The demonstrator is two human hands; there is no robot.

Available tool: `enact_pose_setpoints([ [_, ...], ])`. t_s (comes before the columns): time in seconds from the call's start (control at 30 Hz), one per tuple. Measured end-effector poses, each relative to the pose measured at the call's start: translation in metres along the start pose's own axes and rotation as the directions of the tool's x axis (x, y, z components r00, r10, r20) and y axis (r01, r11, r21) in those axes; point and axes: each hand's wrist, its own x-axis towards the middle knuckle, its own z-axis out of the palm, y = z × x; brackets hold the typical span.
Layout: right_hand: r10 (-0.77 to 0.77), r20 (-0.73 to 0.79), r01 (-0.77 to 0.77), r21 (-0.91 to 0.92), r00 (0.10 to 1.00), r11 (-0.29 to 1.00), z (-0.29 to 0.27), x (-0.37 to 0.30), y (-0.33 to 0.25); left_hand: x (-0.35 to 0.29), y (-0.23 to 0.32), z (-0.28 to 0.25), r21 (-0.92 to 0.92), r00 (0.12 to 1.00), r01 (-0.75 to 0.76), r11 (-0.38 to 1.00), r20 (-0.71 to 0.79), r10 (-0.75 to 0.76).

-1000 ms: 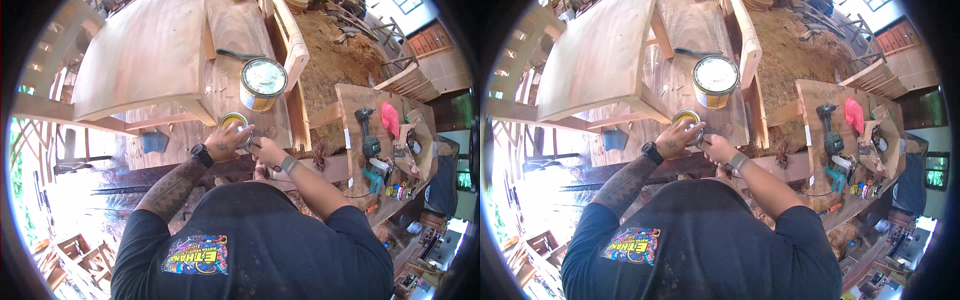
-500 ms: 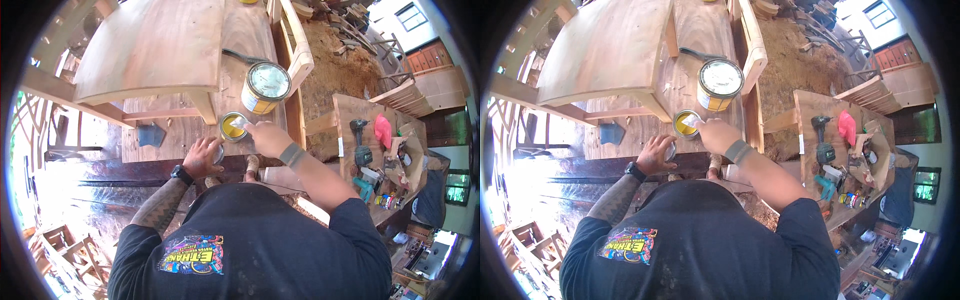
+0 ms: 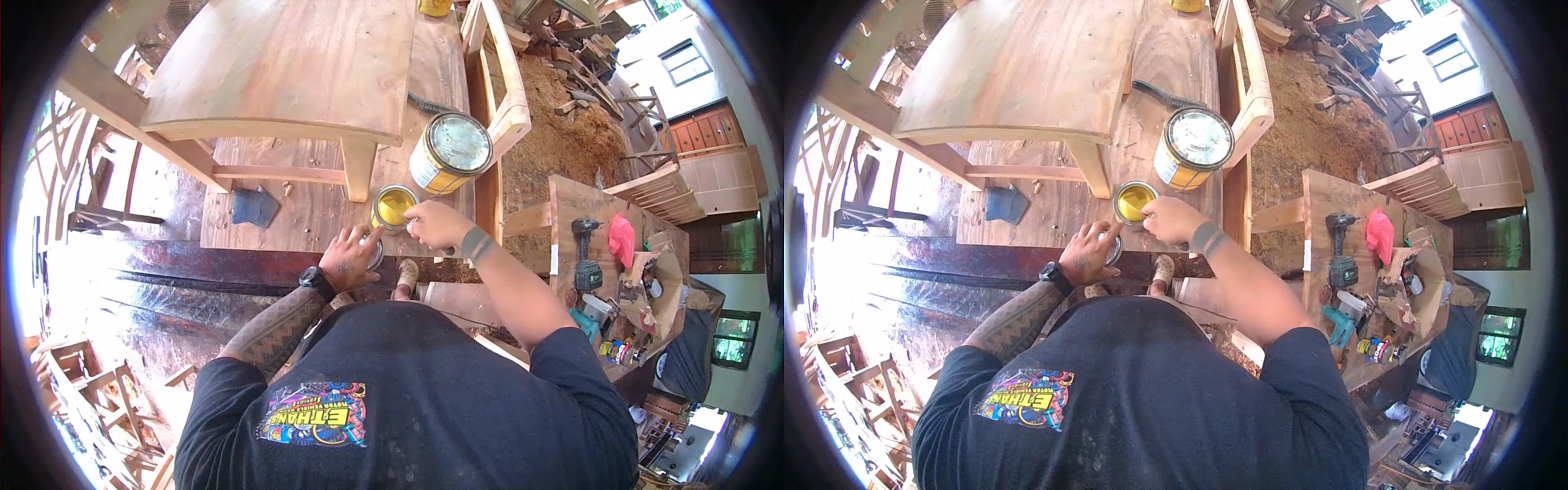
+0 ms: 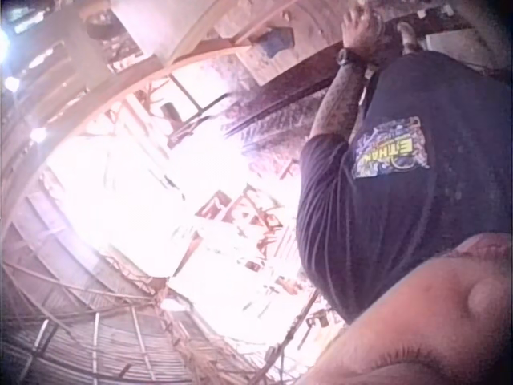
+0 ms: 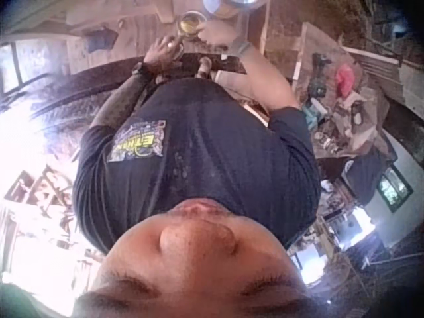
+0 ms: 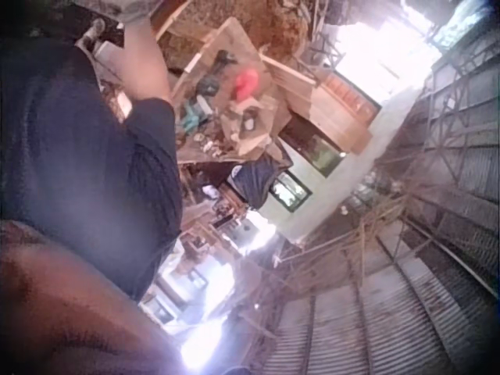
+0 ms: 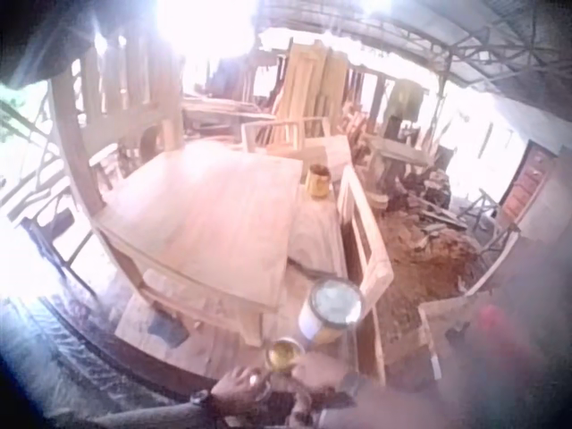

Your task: The person opens a metal can, pours liquid from the lid and the can onto a wooden chair seat, and spreads the liquid over the surface with a metal scraper.

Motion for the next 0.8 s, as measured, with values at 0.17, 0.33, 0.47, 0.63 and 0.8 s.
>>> enact_pose_setpoints([
  [0.17, 0.079, -0.064, -0.039, 0.474, 0.995, 0.879, 0.014, -0.007, 0.035, -0.005, -0.01, -0.001, -0.065, 1.0, -0.018, 0.998, 0.009, 0.018],
  [0.33, 0.072, -0.113, 0.01, 0.593, 0.991, 0.805, 0.028, -0.013, 0.043, -0.014, -0.024, -0.004, -0.147, 0.997, 0.069, 0.987, 0.029, -0.065],
  [0.47, 0.124, -0.196, 0.018, 0.596, 0.973, 0.803, 0.036, -0.029, 0.026, -0.016, -0.04, -0.007, -0.286, 0.99, 0.119, 0.951, -0.034, -0.134],
  [0.63, 0.076, -0.277, 0.078, 0.506, 0.958, 0.859, 0.062, -0.035, 0.031, -0.008, -0.049, -0.015, -0.347, 0.984, 0.146, 0.926, -0.042, -0.171],
  [0.8, 0.078, -0.232, 0.064, 0.547, 0.97, 0.835, 0.073, -0.031, 0.025, -0.011, -0.056, -0.017, -0.385, 0.978, 0.172, 0.907, -0.041, -0.203],
])
